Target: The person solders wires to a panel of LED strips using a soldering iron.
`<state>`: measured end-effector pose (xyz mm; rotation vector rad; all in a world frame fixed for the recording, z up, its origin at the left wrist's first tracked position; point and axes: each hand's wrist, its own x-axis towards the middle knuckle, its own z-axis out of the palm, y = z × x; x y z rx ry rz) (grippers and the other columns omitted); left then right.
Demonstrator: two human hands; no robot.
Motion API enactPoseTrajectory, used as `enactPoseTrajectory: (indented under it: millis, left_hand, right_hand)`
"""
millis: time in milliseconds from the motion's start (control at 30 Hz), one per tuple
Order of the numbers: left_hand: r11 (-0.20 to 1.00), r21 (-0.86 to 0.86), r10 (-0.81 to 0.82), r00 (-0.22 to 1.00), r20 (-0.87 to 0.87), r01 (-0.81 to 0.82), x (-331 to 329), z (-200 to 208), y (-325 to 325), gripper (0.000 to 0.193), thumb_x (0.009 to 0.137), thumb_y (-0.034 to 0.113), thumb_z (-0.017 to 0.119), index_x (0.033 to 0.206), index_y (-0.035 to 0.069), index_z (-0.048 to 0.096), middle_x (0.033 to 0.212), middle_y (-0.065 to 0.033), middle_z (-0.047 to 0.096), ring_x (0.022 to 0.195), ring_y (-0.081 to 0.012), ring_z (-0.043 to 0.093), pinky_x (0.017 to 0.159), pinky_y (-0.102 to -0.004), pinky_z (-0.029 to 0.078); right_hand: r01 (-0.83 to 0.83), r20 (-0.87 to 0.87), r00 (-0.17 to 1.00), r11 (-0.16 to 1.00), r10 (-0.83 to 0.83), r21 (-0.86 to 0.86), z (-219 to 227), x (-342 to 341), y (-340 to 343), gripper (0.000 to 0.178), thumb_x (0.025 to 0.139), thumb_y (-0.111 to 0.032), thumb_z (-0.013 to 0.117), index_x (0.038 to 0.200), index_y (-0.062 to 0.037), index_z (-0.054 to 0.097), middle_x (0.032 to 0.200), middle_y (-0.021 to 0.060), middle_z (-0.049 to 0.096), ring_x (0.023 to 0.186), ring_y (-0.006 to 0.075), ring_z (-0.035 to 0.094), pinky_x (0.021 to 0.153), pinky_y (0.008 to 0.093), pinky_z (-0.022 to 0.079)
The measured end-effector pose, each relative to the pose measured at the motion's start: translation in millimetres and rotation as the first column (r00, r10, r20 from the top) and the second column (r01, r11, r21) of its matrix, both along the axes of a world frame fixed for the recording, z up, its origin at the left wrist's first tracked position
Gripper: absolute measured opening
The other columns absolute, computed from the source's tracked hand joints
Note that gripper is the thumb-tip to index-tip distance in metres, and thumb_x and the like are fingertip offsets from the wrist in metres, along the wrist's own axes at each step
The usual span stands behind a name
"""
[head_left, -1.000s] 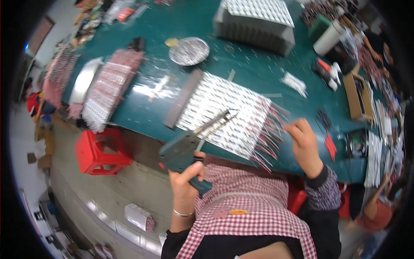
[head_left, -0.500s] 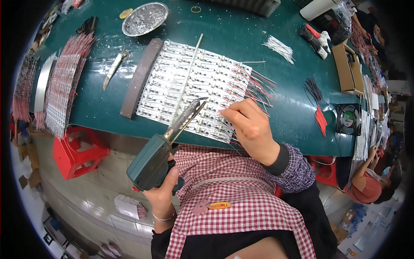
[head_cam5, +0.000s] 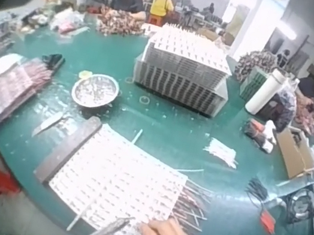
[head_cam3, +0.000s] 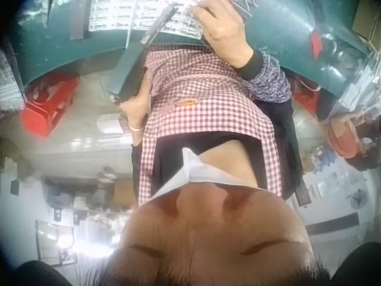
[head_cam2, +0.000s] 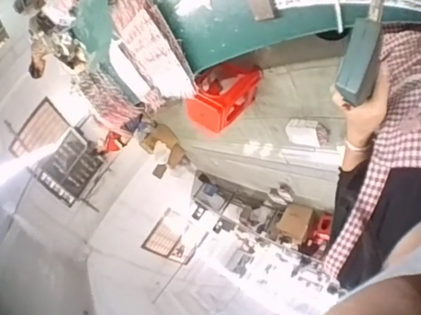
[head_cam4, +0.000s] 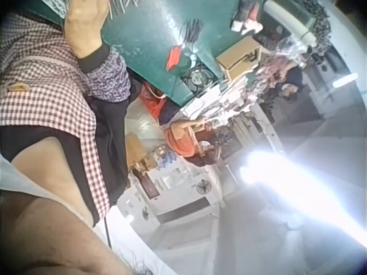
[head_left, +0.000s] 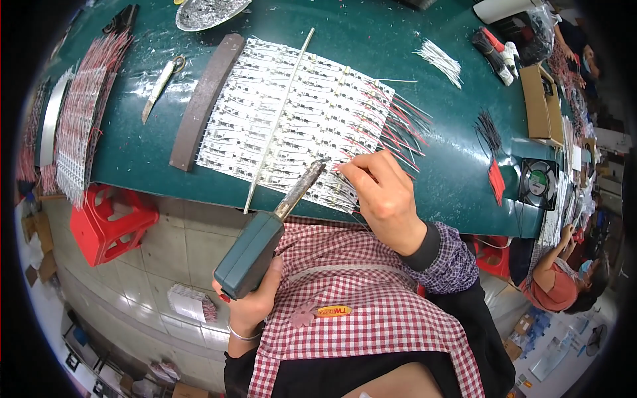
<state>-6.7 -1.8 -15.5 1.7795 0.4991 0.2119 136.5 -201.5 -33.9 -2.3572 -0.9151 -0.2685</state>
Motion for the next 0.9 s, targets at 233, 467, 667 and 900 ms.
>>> enactPoseTrajectory:
  millis: [233,467,667,900]
  left_hand:
    - [0.997,0.018,-0.078,0.997,-0.015,0.079,4,-2,1,0.019,0.072,-0.001,0.074,0.091,-0.004,0.069,0.081,-0.01,0.068,0.067,-0.0163,0.066,0.06,-0.0275,0.052]
    - [0.987,0.065,-0.14,0.985,-0.101,0.147,1,0,4,0.021,0.075,0.002,0.075,0.094,-0.004,0.068,0.086,-0.0099,0.067,0.072,-0.0166,0.064,0.063,-0.0279,0.05]
    - [0.992,0.079,-0.096,0.995,-0.032,0.098,-12,-5,3,0.022,0.077,0.002,0.076,0.096,-0.005,0.068,0.09,-0.0113,0.069,0.075,-0.0187,0.065,0.064,-0.0292,0.051]
    - [0.994,0.098,-0.056,0.998,0.033,0.052,-14,-4,2,0.021,0.076,0.002,0.076,0.094,-0.006,0.07,0.091,-0.0144,0.071,0.075,-0.0221,0.07,0.064,-0.0293,0.054]
  right_hand:
    - [-0.019,0.01,1.0,0.999,0.019,-0.045,0,-1,-2,0.03,0.069,0.003,0.063,0.099,0.0027,0.064,0.091,0.0109,0.058,0.082,0.0249,0.057,0.066,0.0326,0.05]
    - [-0.019,0.006,1.0,0.998,0.019,-0.065,0,-2,-1,0.03,0.069,0.003,0.063,0.099,0.0028,0.063,0.092,0.0108,0.058,0.083,0.0252,0.057,0.066,0.0325,0.05]
    - [-0.009,0.012,1.0,0.998,0.01,-0.069,1,-2,-1,0.029,0.07,0.003,0.062,0.099,0.0022,0.063,0.092,0.0105,0.058,0.083,0.025,0.056,0.066,0.0327,0.05]
    - [-0.009,0.031,0.999,0.998,0.011,-0.062,-2,-2,0,0.029,0.069,0.001,0.062,0.099,0.0017,0.063,0.091,0.0103,0.057,0.081,0.0251,0.056,0.065,0.0328,0.049]
